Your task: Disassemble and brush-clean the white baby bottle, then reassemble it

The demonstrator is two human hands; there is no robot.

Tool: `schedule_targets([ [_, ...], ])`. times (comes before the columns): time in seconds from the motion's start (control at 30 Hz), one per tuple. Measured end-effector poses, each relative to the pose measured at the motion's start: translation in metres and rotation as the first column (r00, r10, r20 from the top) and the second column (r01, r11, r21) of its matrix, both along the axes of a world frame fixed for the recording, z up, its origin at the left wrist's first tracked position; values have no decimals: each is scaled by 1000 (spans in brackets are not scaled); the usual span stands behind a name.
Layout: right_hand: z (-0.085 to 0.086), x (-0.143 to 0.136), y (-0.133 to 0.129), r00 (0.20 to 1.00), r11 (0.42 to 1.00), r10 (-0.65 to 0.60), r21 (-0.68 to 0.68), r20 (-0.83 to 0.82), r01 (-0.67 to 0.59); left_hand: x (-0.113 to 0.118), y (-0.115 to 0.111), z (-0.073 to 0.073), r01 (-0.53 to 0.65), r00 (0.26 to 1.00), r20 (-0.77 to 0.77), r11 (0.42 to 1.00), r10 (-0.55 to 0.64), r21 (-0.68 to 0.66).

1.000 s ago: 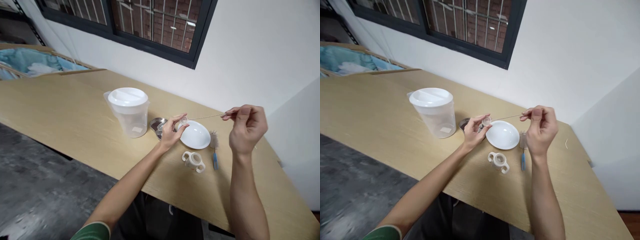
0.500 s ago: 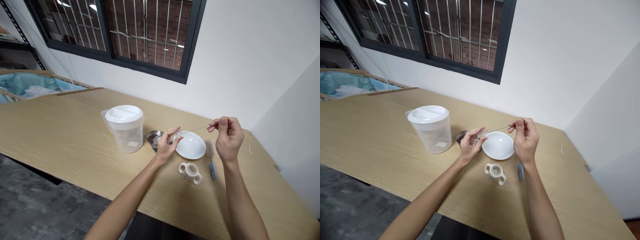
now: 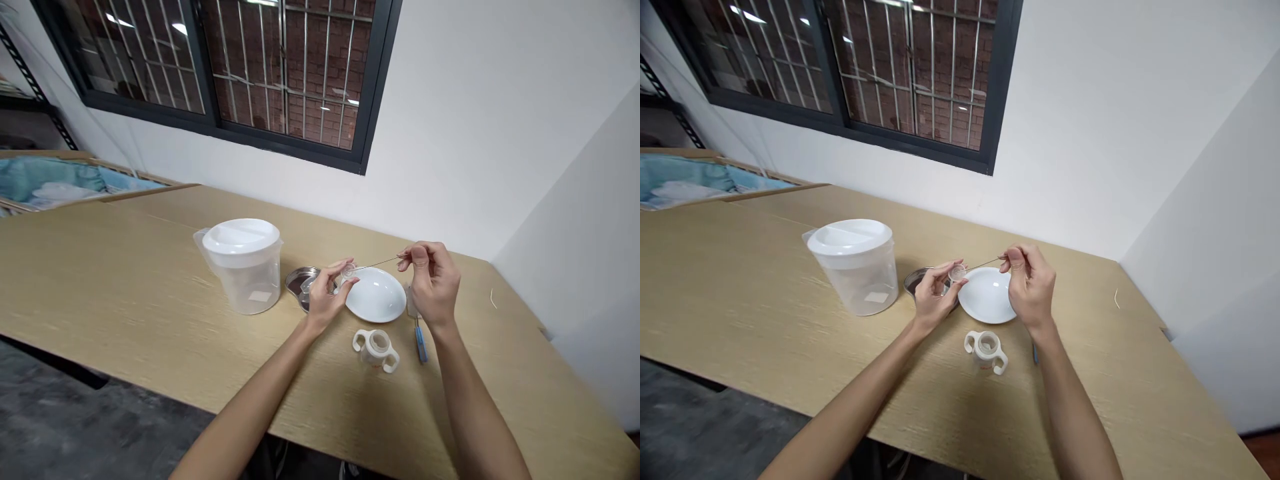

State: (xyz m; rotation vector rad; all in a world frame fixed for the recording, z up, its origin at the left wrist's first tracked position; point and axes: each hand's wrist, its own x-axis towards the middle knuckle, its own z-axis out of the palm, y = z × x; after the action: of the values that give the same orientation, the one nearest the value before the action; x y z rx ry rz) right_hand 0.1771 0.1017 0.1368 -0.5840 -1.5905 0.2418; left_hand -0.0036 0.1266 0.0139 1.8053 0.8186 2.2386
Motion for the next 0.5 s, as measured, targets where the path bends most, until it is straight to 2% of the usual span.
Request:
schedule_targets([
  [0.23, -6, -6, -2, 995, 1000, 13, 22, 101, -16, 1, -2, 0, -8, 1000, -7, 1000, 8, -15],
  [0.5, -33, -35, 13, 941, 991, 135, -51, 311, -126, 4, -8, 1, -78, 996, -47, 997, 79, 14],
])
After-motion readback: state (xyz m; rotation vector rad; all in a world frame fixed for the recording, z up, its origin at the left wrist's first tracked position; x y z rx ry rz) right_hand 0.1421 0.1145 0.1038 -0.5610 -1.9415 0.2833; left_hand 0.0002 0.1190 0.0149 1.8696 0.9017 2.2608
